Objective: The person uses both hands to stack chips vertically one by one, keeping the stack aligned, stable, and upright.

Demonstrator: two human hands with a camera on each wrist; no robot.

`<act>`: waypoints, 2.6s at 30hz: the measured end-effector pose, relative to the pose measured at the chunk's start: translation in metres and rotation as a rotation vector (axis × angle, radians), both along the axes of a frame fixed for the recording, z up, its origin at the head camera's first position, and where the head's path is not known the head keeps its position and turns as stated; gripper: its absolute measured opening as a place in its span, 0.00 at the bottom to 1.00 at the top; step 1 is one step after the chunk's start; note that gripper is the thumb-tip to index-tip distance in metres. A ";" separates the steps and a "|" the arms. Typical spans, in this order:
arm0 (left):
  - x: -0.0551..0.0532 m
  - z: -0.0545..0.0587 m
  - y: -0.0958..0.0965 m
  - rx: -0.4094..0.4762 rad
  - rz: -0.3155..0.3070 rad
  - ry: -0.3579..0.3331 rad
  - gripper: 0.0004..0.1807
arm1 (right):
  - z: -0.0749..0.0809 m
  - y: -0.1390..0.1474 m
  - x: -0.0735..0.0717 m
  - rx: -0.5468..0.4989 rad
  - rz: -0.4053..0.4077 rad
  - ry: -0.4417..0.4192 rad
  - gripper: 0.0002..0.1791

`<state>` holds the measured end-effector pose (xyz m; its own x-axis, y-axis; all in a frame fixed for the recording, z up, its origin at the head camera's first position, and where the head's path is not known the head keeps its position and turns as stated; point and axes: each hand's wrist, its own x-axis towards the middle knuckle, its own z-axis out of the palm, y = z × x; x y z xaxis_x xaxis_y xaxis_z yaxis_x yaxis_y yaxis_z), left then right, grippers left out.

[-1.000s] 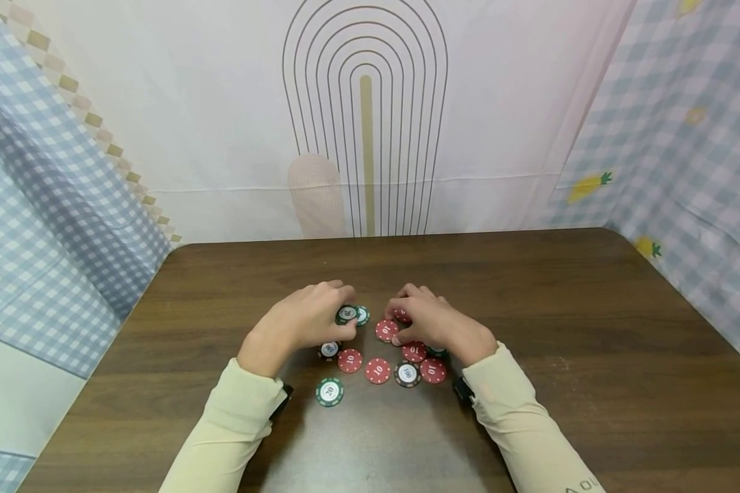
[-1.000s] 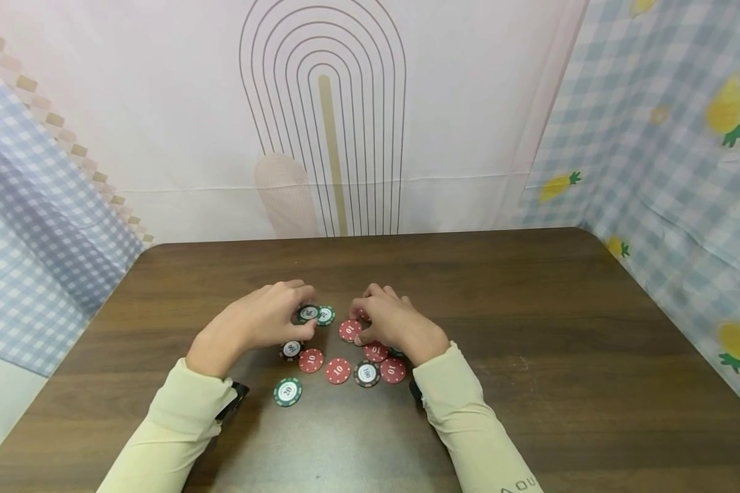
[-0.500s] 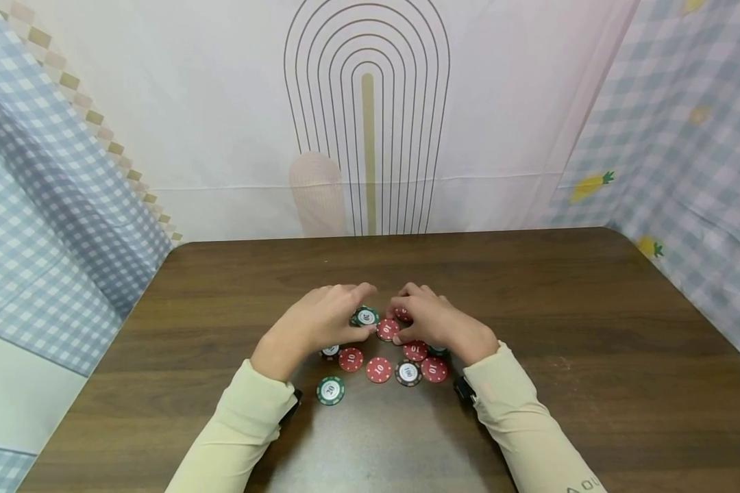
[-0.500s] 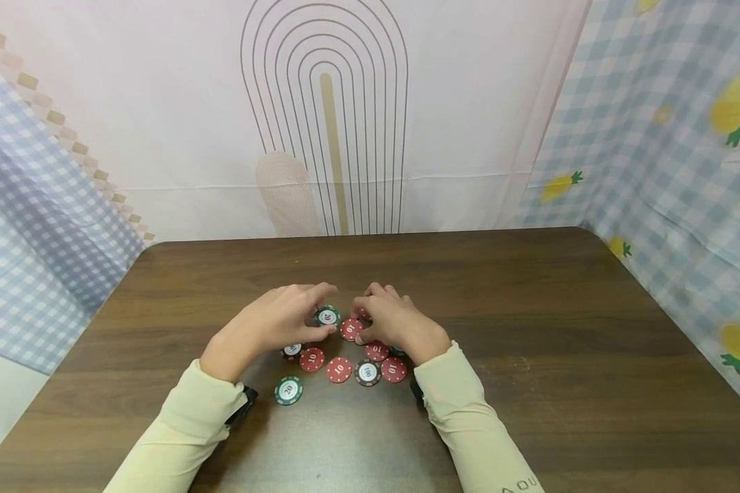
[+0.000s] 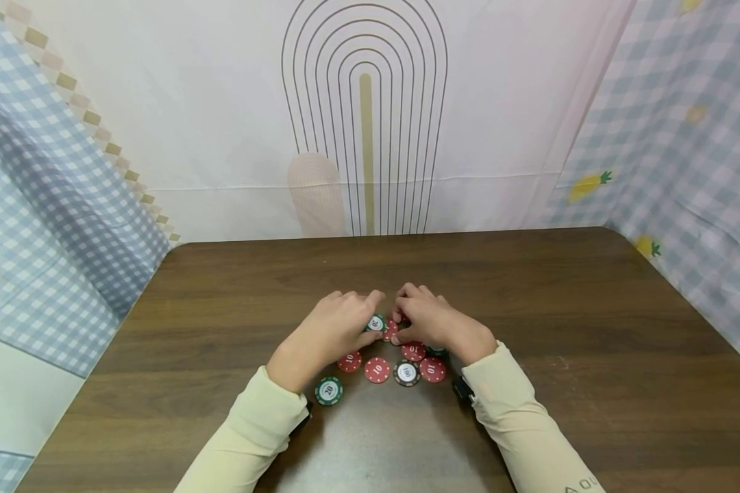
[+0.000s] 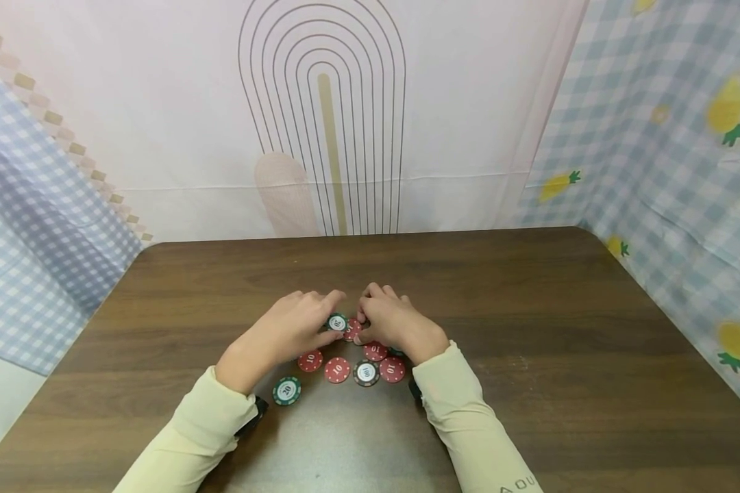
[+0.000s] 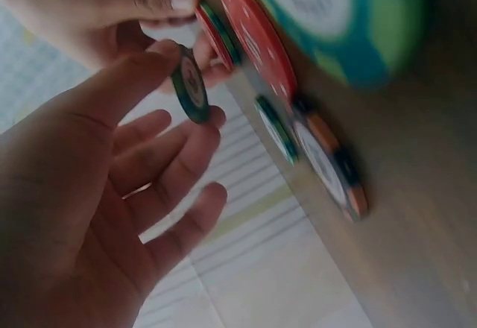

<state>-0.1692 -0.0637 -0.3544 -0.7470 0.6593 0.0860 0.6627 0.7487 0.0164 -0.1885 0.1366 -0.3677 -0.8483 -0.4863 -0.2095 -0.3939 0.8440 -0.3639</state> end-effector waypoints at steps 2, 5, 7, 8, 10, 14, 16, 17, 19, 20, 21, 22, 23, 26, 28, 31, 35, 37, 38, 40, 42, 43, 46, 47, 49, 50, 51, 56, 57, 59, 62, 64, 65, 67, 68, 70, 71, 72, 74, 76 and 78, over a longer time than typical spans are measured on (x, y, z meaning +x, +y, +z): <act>0.002 -0.001 0.004 -0.008 0.005 0.005 0.29 | 0.000 0.000 0.000 0.008 0.001 0.009 0.14; 0.006 -0.005 0.010 -0.010 0.003 0.023 0.28 | -0.001 0.001 0.000 0.006 0.003 0.017 0.15; 0.009 -0.008 0.012 -0.016 0.004 0.046 0.27 | -0.001 0.001 0.000 0.000 0.005 0.016 0.15; 0.010 -0.009 0.013 -0.019 0.007 0.058 0.26 | -0.002 0.001 0.000 -0.003 0.006 0.013 0.15; 0.013 -0.011 0.015 -0.031 0.010 0.086 0.25 | -0.002 0.001 0.000 -0.001 0.004 0.008 0.14; 0.019 -0.013 0.019 -0.064 0.009 0.133 0.19 | -0.002 0.000 0.000 0.015 -0.001 0.003 0.14; 0.020 -0.013 0.020 -0.077 0.006 0.142 0.17 | -0.001 0.000 0.000 0.020 -0.001 0.002 0.13; 0.021 -0.014 0.020 -0.079 0.006 0.140 0.17 | -0.001 0.000 0.000 0.020 0.001 0.002 0.13; 0.021 -0.014 0.020 -0.080 0.004 0.131 0.17 | 0.000 -0.001 0.000 0.019 0.003 -0.003 0.13; 0.021 -0.014 0.020 -0.074 0.003 0.124 0.17 | 0.000 -0.001 0.000 0.019 0.006 -0.001 0.13; 0.021 -0.014 0.020 -0.069 0.000 0.118 0.17 | 0.000 0.000 0.000 0.019 0.008 0.000 0.13; 0.021 -0.014 0.020 -0.062 -0.003 0.111 0.18 | 0.001 0.000 0.000 0.019 0.010 0.002 0.15; 0.020 -0.014 0.020 -0.057 -0.009 0.106 0.19 | 0.001 0.000 0.000 0.019 0.011 0.003 0.16; 0.020 -0.015 0.020 -0.039 -0.026 0.099 0.19 | 0.001 0.001 -0.001 0.017 0.014 0.010 0.21; 0.020 -0.017 0.019 -0.025 -0.035 0.090 0.18 | 0.001 0.002 0.000 0.016 0.015 0.009 0.20; 0.020 -0.020 0.019 0.003 -0.041 0.071 0.16 | -0.002 0.002 0.001 0.014 0.023 0.010 0.17; 0.021 -0.020 0.019 0.038 -0.030 0.036 0.16 | -0.003 0.002 0.002 0.005 0.025 0.014 0.17; 0.021 -0.019 0.020 0.066 -0.011 0.011 0.16 | -0.004 0.002 0.002 0.004 0.026 0.019 0.15; 0.021 -0.018 0.020 0.087 0.002 -0.002 0.16 | -0.004 0.002 0.002 0.002 0.025 0.019 0.14; 0.020 -0.017 0.021 0.131 0.035 -0.039 0.15 | -0.004 0.002 0.002 0.000 0.025 0.023 0.14; 0.019 -0.016 0.021 0.168 0.070 -0.075 0.15 | -0.004 0.003 0.002 -0.003 0.027 0.029 0.17; 0.019 -0.015 0.021 0.182 0.086 -0.089 0.15 | -0.003 0.003 0.002 -0.007 0.028 0.030 0.17; 0.018 -0.014 0.021 0.190 0.105 -0.111 0.14 | -0.002 0.003 0.002 -0.012 0.030 0.030 0.17; 0.018 -0.015 0.021 0.189 0.105 -0.111 0.14 | -0.002 0.003 0.002 -0.013 0.030 0.029 0.17; 0.018 -0.014 0.021 0.191 0.100 -0.107 0.13 | -0.002 0.003 0.002 -0.011 0.032 0.029 0.17; 0.018 -0.014 0.021 0.191 0.096 -0.102 0.13 | -0.002 0.003 0.002 -0.009 0.033 0.029 0.17; 0.018 -0.014 0.021 0.190 0.093 -0.101 0.13 | -0.002 0.003 0.002 -0.007 0.034 0.029 0.17; 0.019 -0.015 0.021 0.192 0.079 -0.104 0.12 | -0.001 0.003 0.002 0.002 0.034 0.025 0.17; 0.019 -0.014 0.020 0.191 0.076 -0.106 0.12 | -0.001 0.003 0.002 0.000 0.033 0.022 0.17; 0.019 -0.014 0.020 0.192 0.067 -0.104 0.11 | 0.000 0.003 0.002 -0.006 0.035 0.020 0.16; 0.020 -0.015 0.019 0.196 0.058 -0.109 0.11 | 0.000 0.003 0.003 -0.014 0.039 0.023 0.15; 0.020 -0.015 0.018 0.202 0.054 -0.116 0.12 | 0.000 0.003 0.002 -0.012 0.044 0.030 0.15; 0.020 -0.014 0.018 0.206 0.053 -0.122 0.12 | 0.000 0.002 0.002 -0.011 0.043 0.030 0.15; 0.020 -0.014 0.018 0.211 0.050 -0.133 0.12 | 0.001 0.002 0.002 -0.007 0.038 0.027 0.15; 0.019 -0.014 0.017 0.214 0.051 -0.140 0.12 | 0.001 0.002 0.002 -0.004 0.039 0.026 0.15; 0.018 -0.013 0.016 0.213 0.056 -0.143 0.13 | 0.000 0.001 0.002 -0.003 0.041 0.022 0.15; 0.017 -0.012 0.016 0.215 0.062 -0.144 0.13 | 0.000 0.001 0.002 -0.006 0.043 0.020 0.15; 0.016 -0.012 0.015 0.219 0.068 -0.147 0.14 | 0.000 0.001 0.002 -0.010 0.050 0.023 0.16; 0.014 -0.010 0.012 0.231 0.076 -0.148 0.14 | 0.000 0.002 0.002 -0.022 0.065 0.031 0.20; 0.013 -0.007 0.010 0.245 0.082 -0.163 0.13 | 0.000 0.003 0.003 -0.036 0.080 0.041 0.25; 0.011 -0.004 0.007 0.261 0.076 -0.187 0.13 | 0.001 0.004 0.003 -0.043 0.088 0.049 0.27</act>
